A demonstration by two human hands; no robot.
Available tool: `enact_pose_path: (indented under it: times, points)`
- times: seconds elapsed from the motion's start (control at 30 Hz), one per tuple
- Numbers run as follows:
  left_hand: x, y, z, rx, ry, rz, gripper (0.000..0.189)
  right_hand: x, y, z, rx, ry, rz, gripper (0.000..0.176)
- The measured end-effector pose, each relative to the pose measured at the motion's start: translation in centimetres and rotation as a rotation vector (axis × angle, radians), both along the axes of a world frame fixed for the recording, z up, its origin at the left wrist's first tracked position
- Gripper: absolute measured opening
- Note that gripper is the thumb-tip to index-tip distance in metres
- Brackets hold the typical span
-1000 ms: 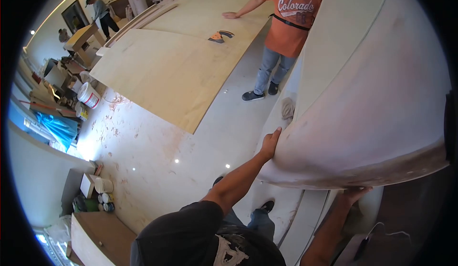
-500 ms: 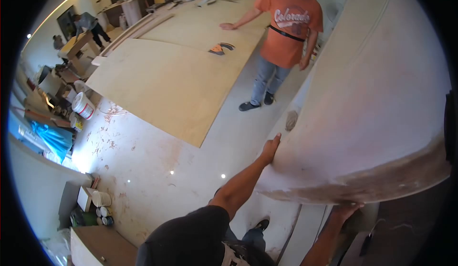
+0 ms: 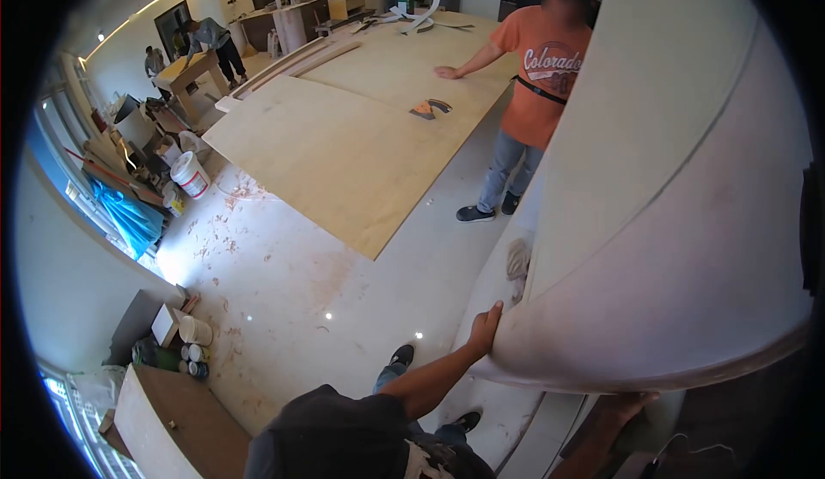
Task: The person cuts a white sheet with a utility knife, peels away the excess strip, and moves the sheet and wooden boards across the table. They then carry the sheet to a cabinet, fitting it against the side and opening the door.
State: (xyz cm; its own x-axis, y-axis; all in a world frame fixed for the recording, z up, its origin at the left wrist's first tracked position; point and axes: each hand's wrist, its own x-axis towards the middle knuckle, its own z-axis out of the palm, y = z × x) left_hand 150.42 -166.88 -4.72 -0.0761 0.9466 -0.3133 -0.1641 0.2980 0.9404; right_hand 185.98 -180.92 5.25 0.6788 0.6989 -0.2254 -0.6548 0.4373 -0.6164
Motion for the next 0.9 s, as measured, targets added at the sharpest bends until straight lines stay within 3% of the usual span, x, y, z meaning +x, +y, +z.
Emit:
enact_pose_path:
  times: [0.1, 0.2, 0.3, 0.4, 0.6, 0.73, 0.9]
  points:
    - [0.4, -1.7, -0.5, -0.004, 0.001, 0.004, 0.069, 4.1, -0.6, -3.8, -0.05, -0.214, -0.007, 0.087]
    - [-0.5, -2.3, 1.2, -0.011, 0.0, -0.023, 0.069, 2.9, -1.1, -2.8, -0.169, -0.293, -0.079, 0.089]
    - [-2.1, -0.9, 1.8, 0.009, 0.032, -0.065, 0.069, -0.4, -1.6, -1.6, -0.085, -0.154, -0.103, 0.092]
    - [-3.5, -0.4, 0.4, -0.002, 0.019, -0.125, 0.07, -5.2, -2.8, 0.7, -0.15, -0.217, -0.16, 0.102]
    - [-6.8, 1.6, 0.8, 0.01, 0.003, -0.245, 0.07, -12.6, -5.1, 2.2, -0.245, -0.3, -0.268, 0.102]
    - [-9.2, 3.0, 2.6, -0.019, 0.021, -0.332, 0.07, -13.6, -7.6, -0.5, -0.283, -0.296, -0.411, 0.098]
    - [-10.0, 3.8, 0.6, -0.058, -0.071, -0.358, 0.067, -16.7, -9.6, -0.9, -0.298, -0.311, -0.419, 0.095]
